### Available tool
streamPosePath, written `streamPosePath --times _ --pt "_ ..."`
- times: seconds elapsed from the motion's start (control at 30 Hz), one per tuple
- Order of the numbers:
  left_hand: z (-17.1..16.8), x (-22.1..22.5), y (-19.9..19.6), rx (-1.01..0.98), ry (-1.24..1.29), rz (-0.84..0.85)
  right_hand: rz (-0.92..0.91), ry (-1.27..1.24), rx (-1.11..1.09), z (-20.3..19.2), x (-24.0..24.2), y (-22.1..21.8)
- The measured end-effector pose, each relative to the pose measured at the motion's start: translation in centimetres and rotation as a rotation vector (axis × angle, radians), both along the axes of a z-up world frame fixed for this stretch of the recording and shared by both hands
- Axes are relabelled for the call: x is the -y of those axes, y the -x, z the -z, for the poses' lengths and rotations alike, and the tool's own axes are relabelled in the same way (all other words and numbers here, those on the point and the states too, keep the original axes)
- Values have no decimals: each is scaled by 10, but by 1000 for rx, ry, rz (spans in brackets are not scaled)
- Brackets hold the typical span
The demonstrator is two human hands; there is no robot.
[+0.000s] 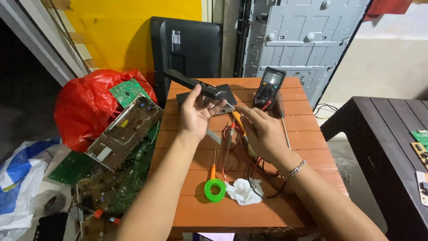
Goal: Testing an electronic device's internal components using a multimeter and visual inspection on a repair bench.
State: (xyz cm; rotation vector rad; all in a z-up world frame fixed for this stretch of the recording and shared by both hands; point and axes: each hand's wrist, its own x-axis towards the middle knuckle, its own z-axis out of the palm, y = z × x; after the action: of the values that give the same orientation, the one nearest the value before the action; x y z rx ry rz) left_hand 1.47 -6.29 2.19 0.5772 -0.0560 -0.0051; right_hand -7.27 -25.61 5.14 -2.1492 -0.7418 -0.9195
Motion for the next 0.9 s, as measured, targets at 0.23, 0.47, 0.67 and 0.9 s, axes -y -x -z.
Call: streamPosePath --times 0.23,0.47,0.67,0.9 --pt "-7 7 8 46 -77 -18 3 23 30 -3 3 -2" --pt "-9 19 13 104 -235 -60 61 109 84 5 17 0" --pt "-19 14 20 167 -285 -116 124 125 8 -1 5 5" --pt "-20 16 21 157 -320 -121 -124 -313 -748 -23 4 7"
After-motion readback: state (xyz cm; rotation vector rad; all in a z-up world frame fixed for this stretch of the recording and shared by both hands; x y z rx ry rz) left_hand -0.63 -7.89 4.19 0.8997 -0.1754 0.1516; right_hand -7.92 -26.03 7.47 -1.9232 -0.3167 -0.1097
